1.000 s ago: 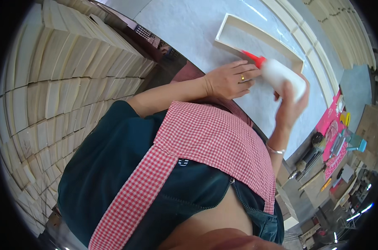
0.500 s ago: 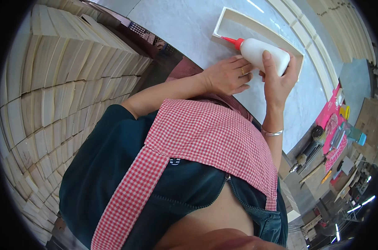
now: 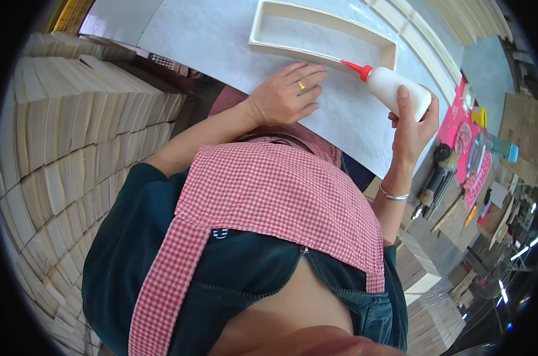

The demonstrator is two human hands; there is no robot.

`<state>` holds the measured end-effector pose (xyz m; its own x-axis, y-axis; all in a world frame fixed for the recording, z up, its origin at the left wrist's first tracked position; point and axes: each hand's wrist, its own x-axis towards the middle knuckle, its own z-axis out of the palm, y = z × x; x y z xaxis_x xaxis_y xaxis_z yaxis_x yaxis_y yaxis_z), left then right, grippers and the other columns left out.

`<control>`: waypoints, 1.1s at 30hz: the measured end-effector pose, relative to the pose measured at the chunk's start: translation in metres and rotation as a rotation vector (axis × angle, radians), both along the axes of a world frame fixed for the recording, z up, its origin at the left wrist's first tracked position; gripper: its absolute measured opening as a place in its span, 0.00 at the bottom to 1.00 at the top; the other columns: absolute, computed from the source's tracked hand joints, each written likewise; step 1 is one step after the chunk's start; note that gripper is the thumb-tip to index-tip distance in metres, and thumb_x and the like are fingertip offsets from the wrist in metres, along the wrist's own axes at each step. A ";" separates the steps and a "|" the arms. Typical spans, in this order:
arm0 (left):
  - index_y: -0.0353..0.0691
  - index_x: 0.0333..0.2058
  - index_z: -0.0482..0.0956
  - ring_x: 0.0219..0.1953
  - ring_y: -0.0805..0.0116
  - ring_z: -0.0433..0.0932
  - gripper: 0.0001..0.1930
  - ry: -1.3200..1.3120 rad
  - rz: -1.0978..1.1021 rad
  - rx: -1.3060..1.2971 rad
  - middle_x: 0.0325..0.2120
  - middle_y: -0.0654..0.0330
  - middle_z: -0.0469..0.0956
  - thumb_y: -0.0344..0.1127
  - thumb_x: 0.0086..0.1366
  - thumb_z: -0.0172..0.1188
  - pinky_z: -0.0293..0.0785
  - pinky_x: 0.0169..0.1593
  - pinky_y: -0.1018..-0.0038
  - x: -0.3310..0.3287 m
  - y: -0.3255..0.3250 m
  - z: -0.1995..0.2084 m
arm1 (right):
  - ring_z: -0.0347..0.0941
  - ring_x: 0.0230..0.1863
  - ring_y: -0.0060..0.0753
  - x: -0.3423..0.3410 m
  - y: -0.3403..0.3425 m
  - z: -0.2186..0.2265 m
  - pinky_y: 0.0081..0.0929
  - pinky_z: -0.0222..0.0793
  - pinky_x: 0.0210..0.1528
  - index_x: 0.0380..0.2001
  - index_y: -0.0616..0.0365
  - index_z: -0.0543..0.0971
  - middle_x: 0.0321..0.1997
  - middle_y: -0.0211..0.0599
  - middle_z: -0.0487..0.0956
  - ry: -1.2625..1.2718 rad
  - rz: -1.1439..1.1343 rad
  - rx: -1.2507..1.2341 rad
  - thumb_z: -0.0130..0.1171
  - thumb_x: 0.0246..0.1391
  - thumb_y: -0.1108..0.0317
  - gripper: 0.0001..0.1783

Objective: Assemble small wooden boxes using wood glue and a pneumatic nail gun.

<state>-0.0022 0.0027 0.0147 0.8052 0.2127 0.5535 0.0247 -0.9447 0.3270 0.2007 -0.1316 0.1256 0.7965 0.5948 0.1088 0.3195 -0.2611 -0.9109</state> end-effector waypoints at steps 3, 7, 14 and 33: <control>0.36 0.43 0.80 0.64 0.56 0.72 0.14 0.016 0.016 -0.009 0.58 0.52 0.76 0.37 0.61 0.65 0.65 0.69 0.60 -0.001 -0.001 0.002 | 0.78 0.31 0.33 0.012 -0.014 0.001 0.21 0.75 0.23 0.47 0.65 0.75 0.38 0.46 0.79 -0.019 -0.058 -0.003 0.72 0.54 0.60 0.24; 0.36 0.42 0.80 0.64 0.56 0.72 0.13 0.012 0.016 0.000 0.57 0.53 0.77 0.37 0.62 0.64 0.64 0.69 0.61 0.000 -0.002 0.001 | 0.75 0.26 0.29 0.029 -0.032 -0.003 0.18 0.71 0.20 0.46 0.65 0.76 0.36 0.45 0.79 -0.066 -0.115 0.003 0.71 0.55 0.57 0.25; 0.36 0.41 0.79 0.63 0.57 0.73 0.13 0.038 0.020 0.015 0.55 0.53 0.78 0.38 0.63 0.63 0.64 0.69 0.62 0.000 -0.003 0.000 | 0.78 0.29 0.34 0.053 -0.052 -0.001 0.20 0.76 0.22 0.46 0.66 0.76 0.37 0.45 0.80 -0.047 -0.209 -0.025 0.72 0.54 0.60 0.24; 0.36 0.72 0.54 0.67 0.48 0.63 0.58 0.265 0.303 -0.672 0.67 0.46 0.62 0.40 0.45 0.79 0.59 0.69 0.60 -0.062 0.110 0.015 | 0.72 0.35 0.48 0.333 -0.114 -0.098 0.40 0.72 0.40 0.33 0.70 0.77 0.34 0.51 0.75 -0.659 -0.722 -0.336 0.74 0.41 0.50 0.30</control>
